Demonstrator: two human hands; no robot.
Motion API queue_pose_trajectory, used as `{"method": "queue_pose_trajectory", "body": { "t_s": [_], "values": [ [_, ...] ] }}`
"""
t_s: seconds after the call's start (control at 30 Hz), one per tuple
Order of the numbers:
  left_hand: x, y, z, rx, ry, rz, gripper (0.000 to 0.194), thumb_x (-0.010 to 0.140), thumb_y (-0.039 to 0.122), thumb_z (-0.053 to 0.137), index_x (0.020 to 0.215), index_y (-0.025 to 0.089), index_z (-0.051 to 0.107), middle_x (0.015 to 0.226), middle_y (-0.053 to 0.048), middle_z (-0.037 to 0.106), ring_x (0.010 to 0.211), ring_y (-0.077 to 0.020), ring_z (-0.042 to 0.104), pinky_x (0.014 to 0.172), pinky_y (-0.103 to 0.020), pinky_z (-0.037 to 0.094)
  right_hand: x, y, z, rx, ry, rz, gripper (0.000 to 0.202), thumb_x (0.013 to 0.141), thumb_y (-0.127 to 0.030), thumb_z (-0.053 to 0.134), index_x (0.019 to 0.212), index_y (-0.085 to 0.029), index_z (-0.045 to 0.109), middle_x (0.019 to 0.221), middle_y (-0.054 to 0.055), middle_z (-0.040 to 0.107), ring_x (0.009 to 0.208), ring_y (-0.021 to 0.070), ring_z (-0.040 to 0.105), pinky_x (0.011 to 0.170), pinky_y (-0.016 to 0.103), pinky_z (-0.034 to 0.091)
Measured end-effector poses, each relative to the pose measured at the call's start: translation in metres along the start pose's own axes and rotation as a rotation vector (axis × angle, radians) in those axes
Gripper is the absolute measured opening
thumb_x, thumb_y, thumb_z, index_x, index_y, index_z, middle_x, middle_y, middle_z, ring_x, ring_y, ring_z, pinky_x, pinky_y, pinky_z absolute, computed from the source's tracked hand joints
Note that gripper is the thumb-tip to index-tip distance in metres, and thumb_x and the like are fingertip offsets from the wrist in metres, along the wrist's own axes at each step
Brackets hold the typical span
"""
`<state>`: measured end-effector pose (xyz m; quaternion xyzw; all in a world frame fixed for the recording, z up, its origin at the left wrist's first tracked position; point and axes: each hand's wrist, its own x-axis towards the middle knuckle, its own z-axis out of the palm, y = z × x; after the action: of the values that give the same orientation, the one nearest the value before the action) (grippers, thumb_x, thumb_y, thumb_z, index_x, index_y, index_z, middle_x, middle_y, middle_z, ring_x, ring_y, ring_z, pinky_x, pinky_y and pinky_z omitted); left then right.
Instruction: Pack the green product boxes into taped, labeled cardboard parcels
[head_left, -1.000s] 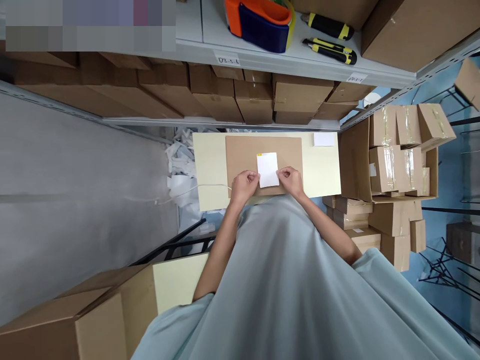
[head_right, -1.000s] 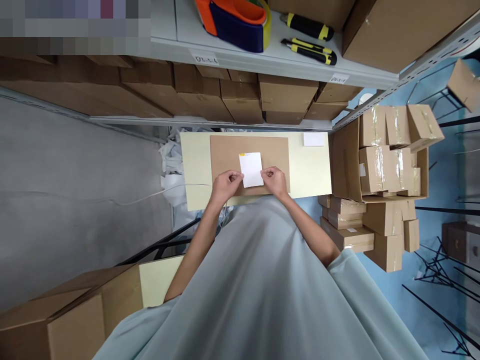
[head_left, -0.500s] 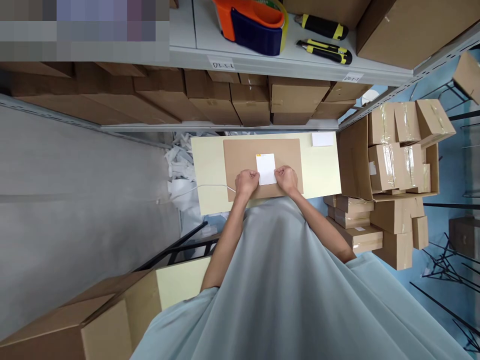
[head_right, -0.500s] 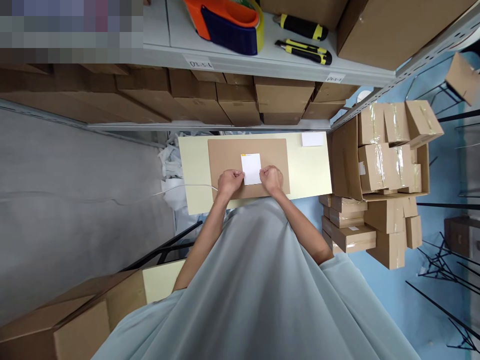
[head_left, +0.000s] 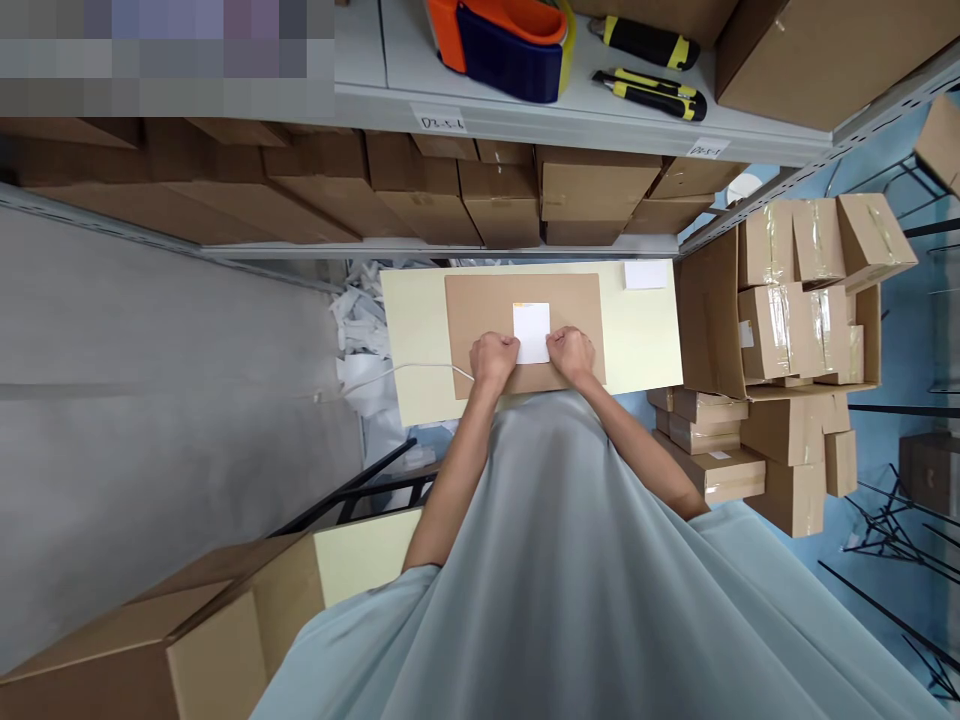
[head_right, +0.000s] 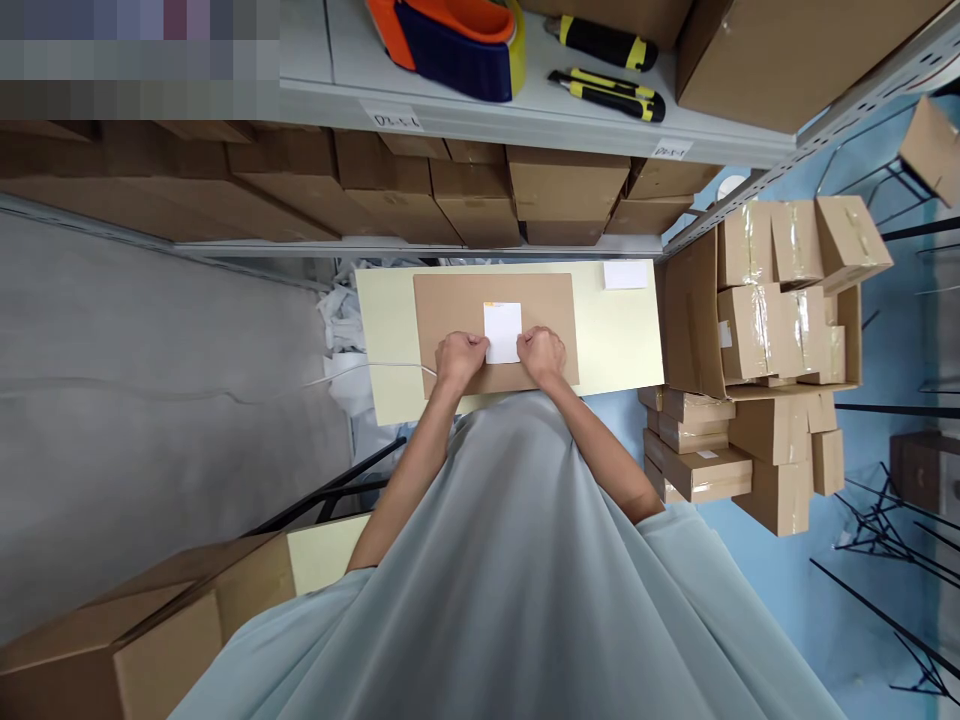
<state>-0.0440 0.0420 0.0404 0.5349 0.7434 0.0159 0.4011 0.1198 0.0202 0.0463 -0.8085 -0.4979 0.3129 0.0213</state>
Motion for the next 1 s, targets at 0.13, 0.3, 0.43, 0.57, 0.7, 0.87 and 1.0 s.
{"method": "queue_pose_trajectory", "body": {
  "t_s": [0.13,0.3,0.43,0.57,0.7,0.87,1.0],
  "values": [
    [-0.001,0.0,-0.001,-0.002,0.012,0.0,0.03,0.093,0.031,0.061,0.102,0.019,0.087,0.117,-0.02,0.085,0.113,-0.0368,0.079,0.098,-0.042,0.055,-0.001,0.001,-0.001,-0.004,-0.011,-0.034,0.024,0.109,-0.036,0.063,0.102,-0.024,0.083,0.119,0.01,0.085,0.117,0.0284,0.08,0.103,0.036,0.058],
    [-0.003,0.001,-0.002,0.007,0.007,0.0,0.026,0.09,0.03,0.062,0.089,0.019,0.085,0.103,-0.018,0.086,0.104,-0.0348,0.079,0.094,-0.041,0.055,0.0,0.0,-0.004,-0.022,-0.026,-0.045,0.025,0.11,-0.036,0.062,0.104,-0.024,0.083,0.121,0.011,0.085,0.116,0.0288,0.08,0.103,0.036,0.058],
    [-0.003,0.001,-0.002,0.013,0.016,-0.003,0.027,0.092,0.033,0.06,0.083,0.021,0.082,0.099,-0.019,0.085,0.101,-0.0352,0.079,0.091,-0.041,0.054,0.0,-0.001,-0.006,-0.029,-0.035,-0.039,0.025,0.11,-0.035,0.063,0.102,-0.024,0.084,0.12,0.012,0.085,0.116,0.0298,0.08,0.101,0.037,0.059],
    [-0.002,0.001,-0.001,0.013,0.031,-0.003,0.03,0.096,0.036,0.058,0.082,0.021,0.08,0.101,-0.021,0.085,0.105,-0.0369,0.078,0.093,-0.043,0.054,0.001,-0.003,-0.006,-0.038,-0.042,-0.047,0.026,0.109,-0.035,0.063,0.101,-0.024,0.084,0.12,0.012,0.085,0.115,0.0311,0.081,0.099,0.038,0.059],
    [-0.002,0.001,0.002,0.011,0.049,0.002,0.032,0.1,0.042,0.059,0.084,0.022,0.078,0.106,-0.022,0.084,0.109,-0.039,0.077,0.096,-0.045,0.053,0.004,-0.004,-0.006,-0.065,-0.057,-0.062,0.027,0.11,-0.035,0.062,0.101,-0.022,0.084,0.12,0.015,0.085,0.115,0.0319,0.08,0.1,0.039,0.059],
    [-0.007,0.0,0.007,0.016,0.097,0.003,0.037,0.103,0.05,0.058,0.109,0.018,0.077,0.117,-0.023,0.082,0.116,-0.0394,0.075,0.103,-0.047,0.053,0.006,-0.006,-0.013,-0.145,-0.077,-0.089,0.032,0.111,-0.042,0.062,0.114,-0.017,0.081,0.119,0.02,0.083,0.117,0.0322,0.078,0.105,0.041,0.058],
    [-0.015,-0.007,0.01,0.026,0.2,0.217,0.05,0.105,0.043,0.054,0.143,0.012,0.065,0.141,-0.025,0.073,0.134,-0.0383,0.066,0.116,-0.05,0.049,-0.003,-0.007,-0.017,-0.22,0.001,-0.28,0.04,0.112,-0.034,0.056,0.139,-0.007,0.069,0.141,0.029,0.073,0.136,0.0363,0.067,0.119,0.048,0.05]
  ]
}}
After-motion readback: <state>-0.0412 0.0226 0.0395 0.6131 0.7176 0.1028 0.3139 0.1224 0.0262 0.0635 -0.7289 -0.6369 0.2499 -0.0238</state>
